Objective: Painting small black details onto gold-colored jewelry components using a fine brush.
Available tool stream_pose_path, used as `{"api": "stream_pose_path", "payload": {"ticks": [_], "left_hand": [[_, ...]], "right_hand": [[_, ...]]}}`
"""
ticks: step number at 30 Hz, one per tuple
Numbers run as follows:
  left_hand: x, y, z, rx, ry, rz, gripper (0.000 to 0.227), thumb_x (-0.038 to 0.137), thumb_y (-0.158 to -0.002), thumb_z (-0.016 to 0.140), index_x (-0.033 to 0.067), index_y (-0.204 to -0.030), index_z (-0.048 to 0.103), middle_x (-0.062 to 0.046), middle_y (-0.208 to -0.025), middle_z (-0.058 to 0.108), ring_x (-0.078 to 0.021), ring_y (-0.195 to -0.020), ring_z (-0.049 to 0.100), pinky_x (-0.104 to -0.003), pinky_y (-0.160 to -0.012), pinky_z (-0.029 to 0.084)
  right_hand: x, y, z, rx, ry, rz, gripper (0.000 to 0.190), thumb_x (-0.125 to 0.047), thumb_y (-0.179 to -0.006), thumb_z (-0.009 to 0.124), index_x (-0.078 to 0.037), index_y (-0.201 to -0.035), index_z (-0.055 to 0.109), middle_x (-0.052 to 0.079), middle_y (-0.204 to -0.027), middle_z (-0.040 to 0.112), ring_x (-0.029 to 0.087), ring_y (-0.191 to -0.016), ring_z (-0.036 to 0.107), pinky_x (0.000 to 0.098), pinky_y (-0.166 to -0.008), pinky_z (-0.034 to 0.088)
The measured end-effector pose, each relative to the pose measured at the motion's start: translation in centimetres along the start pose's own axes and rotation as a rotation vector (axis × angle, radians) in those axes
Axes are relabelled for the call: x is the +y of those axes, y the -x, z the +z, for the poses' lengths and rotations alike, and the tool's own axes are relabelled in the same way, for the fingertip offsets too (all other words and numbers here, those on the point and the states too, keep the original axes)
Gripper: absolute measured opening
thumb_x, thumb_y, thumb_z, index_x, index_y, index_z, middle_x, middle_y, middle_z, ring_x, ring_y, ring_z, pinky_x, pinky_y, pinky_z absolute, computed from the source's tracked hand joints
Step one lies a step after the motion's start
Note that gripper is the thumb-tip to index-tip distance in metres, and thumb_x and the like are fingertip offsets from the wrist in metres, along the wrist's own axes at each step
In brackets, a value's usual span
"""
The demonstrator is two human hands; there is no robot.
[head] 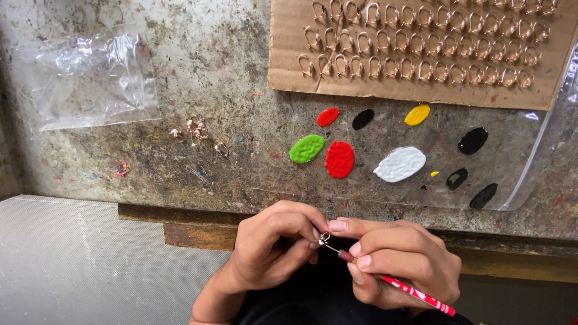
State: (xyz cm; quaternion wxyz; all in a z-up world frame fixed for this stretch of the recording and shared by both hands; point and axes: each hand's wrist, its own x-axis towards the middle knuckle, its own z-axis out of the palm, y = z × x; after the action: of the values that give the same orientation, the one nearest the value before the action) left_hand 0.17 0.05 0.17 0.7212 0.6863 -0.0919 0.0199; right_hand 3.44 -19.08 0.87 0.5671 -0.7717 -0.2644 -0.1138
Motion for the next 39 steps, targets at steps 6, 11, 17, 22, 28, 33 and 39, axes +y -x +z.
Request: {"api": "stream_pose_path", "payload": {"ticks": [6, 11, 17, 22, 28, 33, 39], "left_hand": [[0.0, 0.0, 0.0, -0.002, -0.004, -0.002, 0.003, -0.001, -0.101, 0.058, 0.0008, -0.101, 0.056, -0.021, -0.103, 0.068, -0.0151, -0.062, 0.067, -0.022, -0.062, 0.061], [0.0, 0.0, 0.0, -0.002, -0.021, 0.006, 0.003, 0.0, -0.101, 0.059, 0.0014, -0.1, 0.056, -0.021, -0.102, 0.069, -0.0156, -0.065, 0.068, -0.022, -0.063, 0.061], [0.0, 0.0, 0.0, -0.008, -0.01, -0.001, 0.002, 0.0, -0.101, 0.057, 0.0014, -0.1, 0.056, -0.021, -0.103, 0.068, -0.0149, -0.062, 0.067, -0.022, -0.062, 0.061], [0.0, -0.1, -0.1, -0.011, -0.025, 0.003, 0.003, 0.0, -0.101, 0.057, 0.0016, -0.1, 0.056, -0.02, -0.103, 0.068, -0.0151, -0.064, 0.067, -0.023, -0.064, 0.061], [0.0, -0.1, -0.1, -0.008, -0.018, 0.002, 0.002, 0.0, -0.101, 0.058, 0.0015, -0.1, 0.056, -0.021, -0.103, 0.068, -0.0148, -0.063, 0.067, -0.022, -0.063, 0.061], [0.2, -0.2, -0.1, -0.005, -0.037, 0.012, 0.005, -0.001, -0.1, 0.059, 0.002, -0.101, 0.056, -0.02, -0.102, 0.07, -0.0175, -0.071, 0.069, -0.024, -0.066, 0.061], [-0.2, 0.3, 0.4, 0.037, -0.047, 0.018, 0.006, 0.005, -0.099, 0.061, 0.0034, -0.099, 0.055, -0.02, -0.101, 0.071, -0.0185, -0.076, 0.069, -0.025, -0.065, 0.057]], "right_hand": [[0.1, 0.1, 0.0, 0.008, -0.002, -0.005, 0.01, -0.017, -0.09, 0.068, -0.014, -0.089, 0.059, 0.001, -0.077, 0.068, 0.023, -0.075, 0.086, 0.0172, -0.06, 0.067], [0.2, 0.2, 0.0, 0.003, -0.011, 0.0, 0.01, -0.017, -0.09, 0.068, -0.014, -0.089, 0.059, 0.001, -0.078, 0.068, 0.024, -0.075, 0.086, 0.0174, -0.062, 0.068], [0.3, 0.2, -0.2, -0.012, -0.016, -0.008, 0.01, -0.017, -0.09, 0.068, -0.014, -0.09, 0.059, 0.001, -0.078, 0.069, 0.024, -0.076, 0.086, 0.0174, -0.062, 0.068], [0.1, 0.2, -0.1, 0.001, -0.009, 0.002, 0.01, -0.015, -0.089, 0.069, -0.014, -0.089, 0.059, 0.001, -0.078, 0.068, 0.024, -0.076, 0.086, 0.0174, -0.063, 0.068], [0.2, 0.3, 0.0, 0.01, -0.016, -0.001, 0.01, -0.017, -0.09, 0.068, -0.013, -0.089, 0.059, 0.001, -0.078, 0.068, 0.023, -0.075, 0.086, 0.0177, -0.063, 0.069], [0.1, 0.1, 0.2, 0.045, -0.046, -0.014, 0.011, -0.019, -0.094, 0.063, -0.011, -0.09, 0.056, 0.003, -0.076, 0.064, 0.021, -0.068, 0.083, 0.0199, -0.061, 0.074], [0.4, 1.0, 0.2, 0.101, -0.228, 0.013, 0.01, -0.015, -0.096, 0.063, -0.01, -0.096, 0.055, 0.008, -0.084, 0.062, 0.036, -0.076, 0.084, 0.0302, -0.069, 0.078]]}}
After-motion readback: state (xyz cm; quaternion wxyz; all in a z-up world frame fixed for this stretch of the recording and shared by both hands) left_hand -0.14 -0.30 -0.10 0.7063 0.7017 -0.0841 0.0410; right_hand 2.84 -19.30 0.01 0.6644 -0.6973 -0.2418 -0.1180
